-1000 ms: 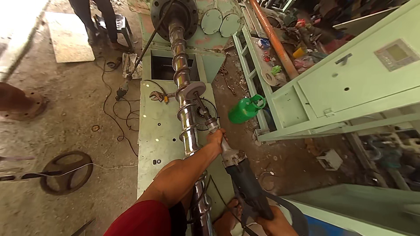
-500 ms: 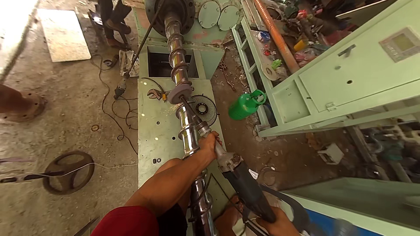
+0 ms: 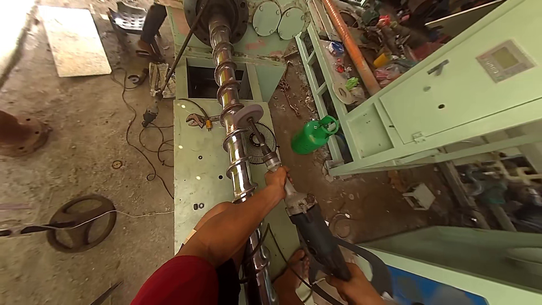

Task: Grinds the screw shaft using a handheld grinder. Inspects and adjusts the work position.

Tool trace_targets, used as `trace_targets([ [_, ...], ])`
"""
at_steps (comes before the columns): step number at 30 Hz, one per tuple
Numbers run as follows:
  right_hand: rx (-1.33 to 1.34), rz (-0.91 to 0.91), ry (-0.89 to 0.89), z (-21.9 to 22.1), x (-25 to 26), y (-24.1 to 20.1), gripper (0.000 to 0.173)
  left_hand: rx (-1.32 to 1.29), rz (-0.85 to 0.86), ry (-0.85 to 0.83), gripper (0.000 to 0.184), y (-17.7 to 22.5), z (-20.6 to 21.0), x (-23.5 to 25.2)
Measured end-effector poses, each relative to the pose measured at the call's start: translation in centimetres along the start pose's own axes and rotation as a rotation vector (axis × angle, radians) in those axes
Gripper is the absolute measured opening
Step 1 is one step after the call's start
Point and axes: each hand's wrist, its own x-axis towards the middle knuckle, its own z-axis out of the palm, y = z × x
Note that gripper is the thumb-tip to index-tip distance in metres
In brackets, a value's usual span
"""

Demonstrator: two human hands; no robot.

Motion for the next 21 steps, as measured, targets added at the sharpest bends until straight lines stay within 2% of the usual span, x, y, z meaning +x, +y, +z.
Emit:
trace_targets([
  [12,-0.184,-0.054,0.003,0.2,-0.8,-1.2,0.026,-0.087,0.003,0.041,0.021,1.0,-3.8,-2.5],
  [21,-0.128,-0.036,0.014,0.3,-0.8,-1.4,0.028,-0.059,-0.001,-0.013,0.021,0.7,-2.2,-1.4],
])
